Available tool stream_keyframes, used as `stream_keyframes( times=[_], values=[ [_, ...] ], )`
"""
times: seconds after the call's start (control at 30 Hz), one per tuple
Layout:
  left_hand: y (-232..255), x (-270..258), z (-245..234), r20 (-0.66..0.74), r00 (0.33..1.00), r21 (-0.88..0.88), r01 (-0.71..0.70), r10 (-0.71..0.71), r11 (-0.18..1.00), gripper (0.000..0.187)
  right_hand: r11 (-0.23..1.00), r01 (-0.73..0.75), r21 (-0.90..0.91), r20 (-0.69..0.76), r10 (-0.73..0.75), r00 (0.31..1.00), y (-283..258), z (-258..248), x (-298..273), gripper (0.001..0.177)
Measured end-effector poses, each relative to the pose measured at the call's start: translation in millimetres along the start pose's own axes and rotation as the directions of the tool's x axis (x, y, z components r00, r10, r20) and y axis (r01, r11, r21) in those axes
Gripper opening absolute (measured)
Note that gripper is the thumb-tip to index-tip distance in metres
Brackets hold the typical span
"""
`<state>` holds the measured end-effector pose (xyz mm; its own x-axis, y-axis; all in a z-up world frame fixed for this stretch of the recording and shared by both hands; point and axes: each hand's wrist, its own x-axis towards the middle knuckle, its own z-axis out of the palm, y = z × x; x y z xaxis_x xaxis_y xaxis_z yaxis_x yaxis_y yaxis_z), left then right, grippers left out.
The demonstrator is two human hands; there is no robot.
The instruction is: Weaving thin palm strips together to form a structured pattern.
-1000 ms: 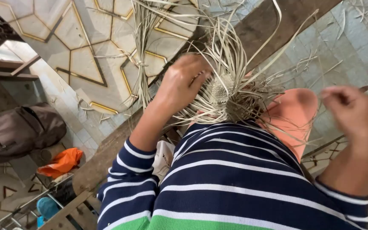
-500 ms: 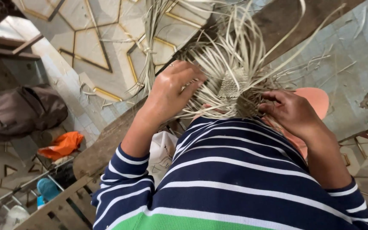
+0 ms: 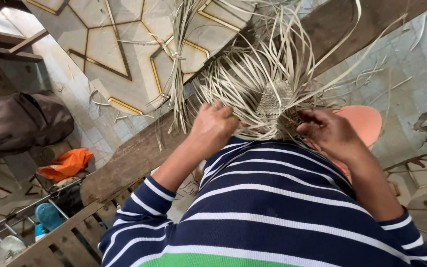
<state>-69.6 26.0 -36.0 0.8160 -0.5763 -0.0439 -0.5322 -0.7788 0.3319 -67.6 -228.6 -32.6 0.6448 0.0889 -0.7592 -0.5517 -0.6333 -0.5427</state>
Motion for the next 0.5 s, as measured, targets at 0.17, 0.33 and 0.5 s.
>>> stream_keyframes(
  times=[0.17,0.33,0.5],
  values=[
    [8,-10,64,-0.390,0.912,-0.362,-0.277,0.125,0.890,0.018,0.955,0.269,-0.129,0.028,-0.267,0.963,15,23,13,0.052],
    [21,-1,33,-0.536,0.842,-0.427,-0.337,0.066,0.839,0.017,0.799,0.554,0.232,-0.013,-0.567,0.824,74,22,47,0.017],
    [19,19,34,-0.595,0.798,-0.392,-0.394,0.098,0.831,0.012,0.714,0.584,0.386,-0.063,-0.611,0.789,154,17,91,0.021]
  ],
)
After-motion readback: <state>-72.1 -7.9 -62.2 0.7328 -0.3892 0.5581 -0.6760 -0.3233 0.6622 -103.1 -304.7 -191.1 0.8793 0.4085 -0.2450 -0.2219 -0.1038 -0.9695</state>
